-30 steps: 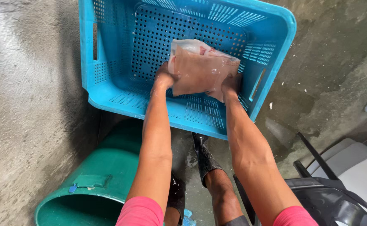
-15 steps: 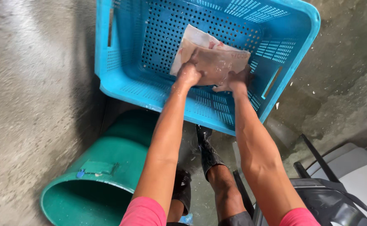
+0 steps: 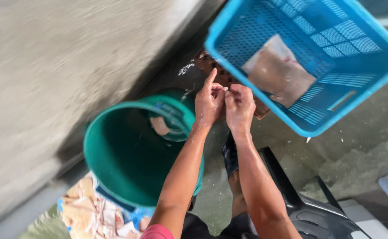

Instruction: The person washes pieces of raw meat by hand in a green bucket filled with water, then transfers the rinsed meat into a blue plastic basket. They refill the bucket using a hose and continue the washing process.

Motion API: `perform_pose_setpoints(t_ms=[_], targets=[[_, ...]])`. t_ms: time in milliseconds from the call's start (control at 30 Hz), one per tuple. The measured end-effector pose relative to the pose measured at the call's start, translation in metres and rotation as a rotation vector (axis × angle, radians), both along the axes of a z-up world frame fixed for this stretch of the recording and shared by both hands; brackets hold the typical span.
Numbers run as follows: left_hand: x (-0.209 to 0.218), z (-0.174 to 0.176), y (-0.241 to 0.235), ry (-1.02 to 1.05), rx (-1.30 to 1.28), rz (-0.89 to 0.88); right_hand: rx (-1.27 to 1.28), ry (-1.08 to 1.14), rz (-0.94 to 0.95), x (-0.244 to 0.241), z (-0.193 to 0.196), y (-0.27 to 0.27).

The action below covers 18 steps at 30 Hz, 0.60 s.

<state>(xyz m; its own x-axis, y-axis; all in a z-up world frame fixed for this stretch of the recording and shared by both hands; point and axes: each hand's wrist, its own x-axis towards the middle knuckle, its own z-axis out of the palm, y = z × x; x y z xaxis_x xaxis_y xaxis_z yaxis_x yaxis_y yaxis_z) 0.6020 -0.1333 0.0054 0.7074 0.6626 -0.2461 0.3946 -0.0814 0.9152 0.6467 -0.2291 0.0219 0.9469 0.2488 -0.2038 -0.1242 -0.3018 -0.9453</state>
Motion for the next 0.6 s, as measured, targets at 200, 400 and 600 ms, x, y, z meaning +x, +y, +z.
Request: perform_pose_setpoints(t_ms=[200,400,600], targets=[[-0.146,0.065,0.066,0.054,0.136,0.190,0.007,-0.262,0.322,-0.124,0.067,0.089],[-0.278,0.027,0.113,0.341,0.354,0.178,-0.058,0.131,0.451,-0.216,-0.008,0.139],[-0.366,-0.110,0.124,0.950,-0.003,0.059,-0.374,0.008,0.788,-0.272,-0.206,0.142]])
